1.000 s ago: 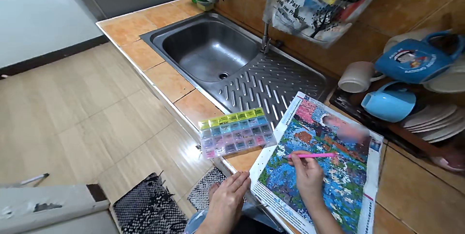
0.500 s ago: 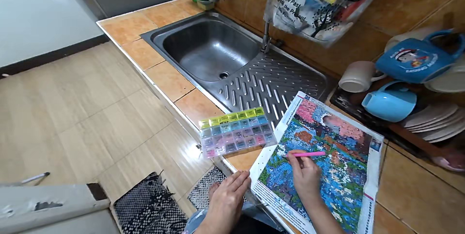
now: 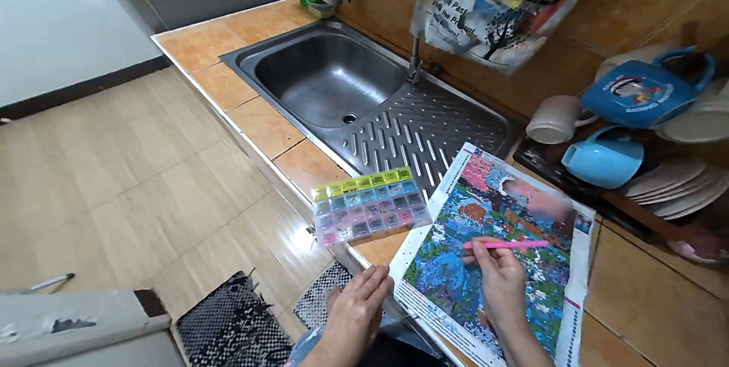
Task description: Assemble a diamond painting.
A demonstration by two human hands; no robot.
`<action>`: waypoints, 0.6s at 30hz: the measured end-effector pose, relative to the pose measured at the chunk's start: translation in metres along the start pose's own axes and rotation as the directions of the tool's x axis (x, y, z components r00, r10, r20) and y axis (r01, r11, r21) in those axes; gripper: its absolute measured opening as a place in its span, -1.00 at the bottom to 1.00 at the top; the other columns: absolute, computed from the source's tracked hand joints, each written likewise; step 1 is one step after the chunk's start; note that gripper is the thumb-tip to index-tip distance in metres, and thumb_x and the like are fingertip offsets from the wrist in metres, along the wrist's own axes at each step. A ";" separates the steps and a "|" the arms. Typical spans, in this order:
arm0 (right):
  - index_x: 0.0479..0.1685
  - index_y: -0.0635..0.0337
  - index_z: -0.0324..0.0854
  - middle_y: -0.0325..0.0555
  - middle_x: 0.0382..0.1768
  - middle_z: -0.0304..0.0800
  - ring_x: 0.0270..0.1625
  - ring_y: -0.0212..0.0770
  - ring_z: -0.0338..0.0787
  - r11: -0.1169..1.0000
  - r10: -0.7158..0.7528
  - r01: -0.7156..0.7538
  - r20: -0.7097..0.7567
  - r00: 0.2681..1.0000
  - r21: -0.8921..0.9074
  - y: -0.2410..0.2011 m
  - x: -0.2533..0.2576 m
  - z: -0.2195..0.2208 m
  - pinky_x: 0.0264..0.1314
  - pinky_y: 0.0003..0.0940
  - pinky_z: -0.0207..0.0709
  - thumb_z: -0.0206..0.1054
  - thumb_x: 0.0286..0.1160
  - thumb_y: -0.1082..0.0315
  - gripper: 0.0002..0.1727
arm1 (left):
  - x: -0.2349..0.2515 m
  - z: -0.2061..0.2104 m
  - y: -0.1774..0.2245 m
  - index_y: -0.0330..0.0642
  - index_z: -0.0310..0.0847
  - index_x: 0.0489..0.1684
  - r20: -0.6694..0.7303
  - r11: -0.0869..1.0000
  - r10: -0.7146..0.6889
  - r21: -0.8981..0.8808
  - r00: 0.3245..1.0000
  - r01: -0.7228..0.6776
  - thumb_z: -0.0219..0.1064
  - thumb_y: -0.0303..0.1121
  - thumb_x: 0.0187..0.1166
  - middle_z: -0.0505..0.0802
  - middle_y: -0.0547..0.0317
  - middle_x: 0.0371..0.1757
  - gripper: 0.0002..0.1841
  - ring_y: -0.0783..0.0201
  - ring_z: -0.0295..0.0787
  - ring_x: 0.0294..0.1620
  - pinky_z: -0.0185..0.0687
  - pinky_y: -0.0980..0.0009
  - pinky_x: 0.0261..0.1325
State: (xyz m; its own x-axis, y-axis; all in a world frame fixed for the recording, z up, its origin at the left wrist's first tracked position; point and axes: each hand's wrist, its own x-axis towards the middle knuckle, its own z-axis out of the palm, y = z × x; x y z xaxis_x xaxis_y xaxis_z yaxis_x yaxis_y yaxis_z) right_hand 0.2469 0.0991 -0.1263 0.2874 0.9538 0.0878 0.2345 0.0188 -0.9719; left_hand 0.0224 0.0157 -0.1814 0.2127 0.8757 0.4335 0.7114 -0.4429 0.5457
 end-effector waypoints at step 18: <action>-0.13 0.21 0.61 -0.45 -0.23 0.84 -0.28 -0.59 0.81 0.985 -0.125 0.120 0.036 0.991 0.123 0.003 -0.058 -0.039 -0.28 -0.66 0.73 0.19 0.62 0.48 -0.90 | 0.030 0.021 0.039 -0.30 0.44 0.60 0.173 0.970 0.221 0.064 0.960 -0.235 0.43 0.29 0.28 0.57 -0.25 0.63 -0.03 -0.26 0.46 0.66 0.32 -0.15 0.65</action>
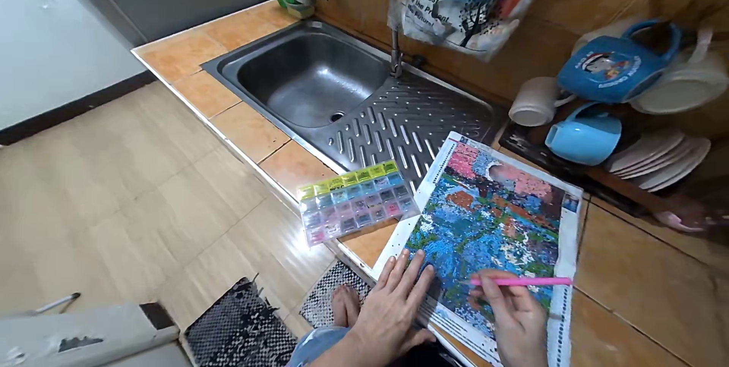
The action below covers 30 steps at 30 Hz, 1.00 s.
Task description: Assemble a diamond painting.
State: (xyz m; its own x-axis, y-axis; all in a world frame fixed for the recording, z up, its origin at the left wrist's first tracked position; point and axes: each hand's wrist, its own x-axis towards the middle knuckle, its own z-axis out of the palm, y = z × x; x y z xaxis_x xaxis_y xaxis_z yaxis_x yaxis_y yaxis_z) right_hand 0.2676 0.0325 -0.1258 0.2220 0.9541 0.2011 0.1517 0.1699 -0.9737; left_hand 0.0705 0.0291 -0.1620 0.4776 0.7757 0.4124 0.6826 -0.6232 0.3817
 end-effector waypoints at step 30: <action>-0.14 0.24 0.61 -0.44 -0.27 0.85 -0.28 -0.57 0.84 1.000 0.001 0.003 -0.171 0.985 0.022 0.005 0.006 -0.020 -0.19 -0.61 0.77 0.16 0.59 0.48 -0.89 | -0.019 -0.010 -0.014 0.15 0.44 0.51 -0.226 0.975 0.029 0.222 0.974 0.023 0.13 0.01 0.74 0.55 0.08 0.67 -0.57 0.16 0.24 0.79 -0.06 0.20 0.78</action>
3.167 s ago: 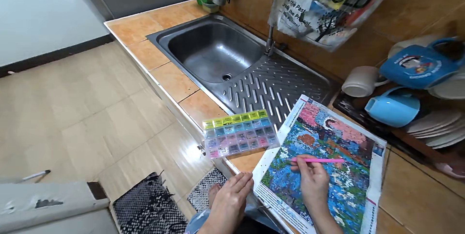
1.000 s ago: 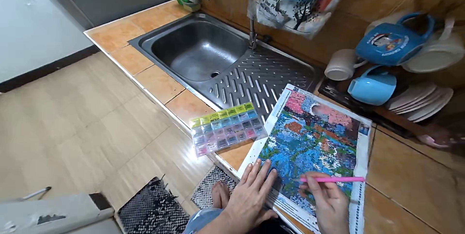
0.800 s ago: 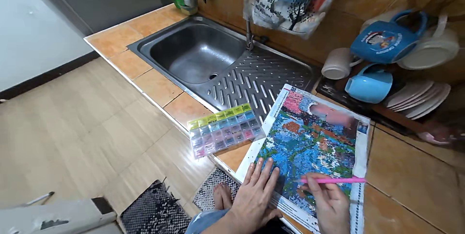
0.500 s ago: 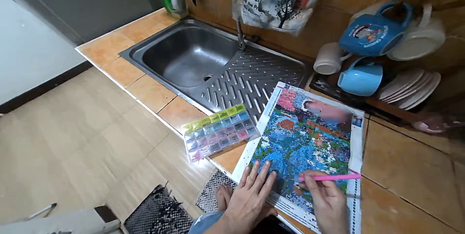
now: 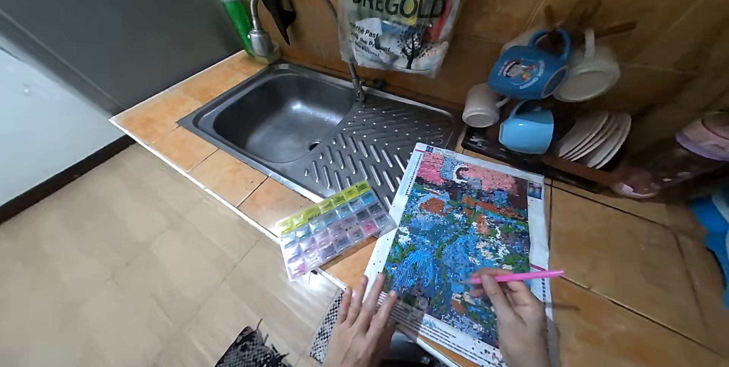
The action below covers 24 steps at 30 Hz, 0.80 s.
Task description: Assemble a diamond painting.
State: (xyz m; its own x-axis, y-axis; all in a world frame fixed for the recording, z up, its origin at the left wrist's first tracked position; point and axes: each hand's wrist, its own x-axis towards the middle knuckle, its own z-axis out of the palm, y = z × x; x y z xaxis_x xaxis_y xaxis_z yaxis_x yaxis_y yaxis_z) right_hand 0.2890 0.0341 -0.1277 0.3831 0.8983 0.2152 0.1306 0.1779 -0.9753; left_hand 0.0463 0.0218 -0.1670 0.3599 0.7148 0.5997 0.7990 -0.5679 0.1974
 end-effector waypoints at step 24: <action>-0.12 0.27 0.54 -0.38 -0.46 0.78 -0.48 -0.52 0.78 0.984 0.179 -0.175 -0.167 0.969 0.041 -0.009 0.034 -0.007 -0.36 -0.62 0.71 0.07 0.68 0.47 -0.86 | -0.042 -0.050 -0.040 -0.73 0.42 0.45 0.221 0.827 -0.440 -0.277 0.870 0.488 0.32 -0.56 0.42 0.47 -0.73 0.54 -0.42 -0.60 0.43 0.57 0.32 -0.24 0.63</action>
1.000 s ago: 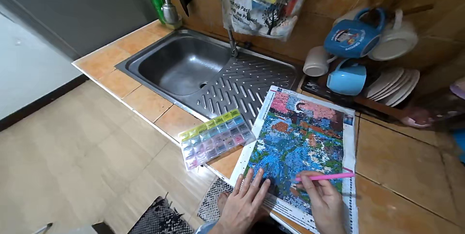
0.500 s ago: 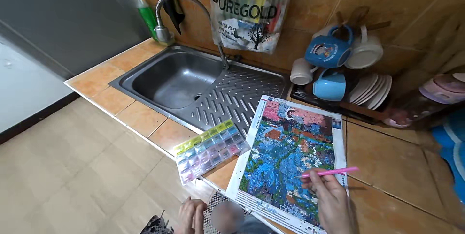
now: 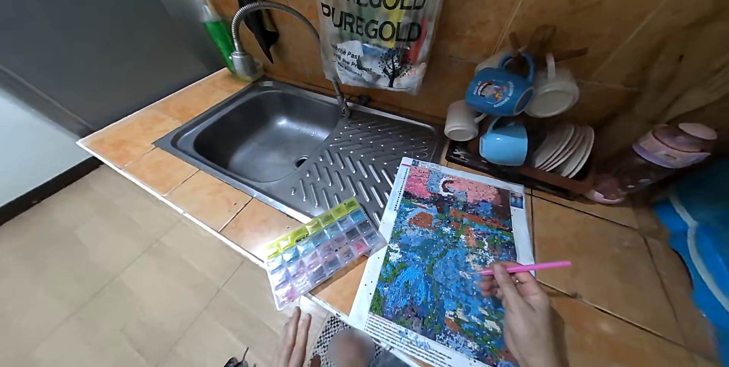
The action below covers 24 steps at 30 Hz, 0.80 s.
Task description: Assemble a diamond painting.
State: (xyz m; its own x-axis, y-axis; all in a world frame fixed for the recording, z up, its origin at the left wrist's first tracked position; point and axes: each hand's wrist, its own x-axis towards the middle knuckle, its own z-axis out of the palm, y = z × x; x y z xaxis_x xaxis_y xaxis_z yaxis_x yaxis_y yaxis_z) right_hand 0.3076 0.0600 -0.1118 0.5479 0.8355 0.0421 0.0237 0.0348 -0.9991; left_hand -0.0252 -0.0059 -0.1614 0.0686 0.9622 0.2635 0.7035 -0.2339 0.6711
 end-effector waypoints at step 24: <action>-0.13 0.26 0.52 -0.36 -0.46 0.77 -0.46 -0.48 0.79 0.998 0.038 -0.014 -0.381 0.924 0.066 0.024 0.013 -0.050 -0.34 -0.57 0.73 -0.05 0.80 0.45 -0.78 | 0.025 0.026 0.038 -0.50 0.67 0.34 0.382 0.978 0.181 0.025 0.906 -0.206 0.33 -0.46 0.53 0.68 -0.38 0.48 -0.58 -0.54 0.50 0.54 0.27 -0.37 0.59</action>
State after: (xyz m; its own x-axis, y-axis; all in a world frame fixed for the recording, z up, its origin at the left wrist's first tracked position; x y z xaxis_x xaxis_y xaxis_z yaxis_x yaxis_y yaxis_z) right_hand 0.3568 0.0441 -0.1349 0.8258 0.5640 0.0013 -0.0393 0.0598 -0.9974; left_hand 0.0218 0.0131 -0.1479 0.4596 0.8829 0.0960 0.6915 -0.4235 0.5852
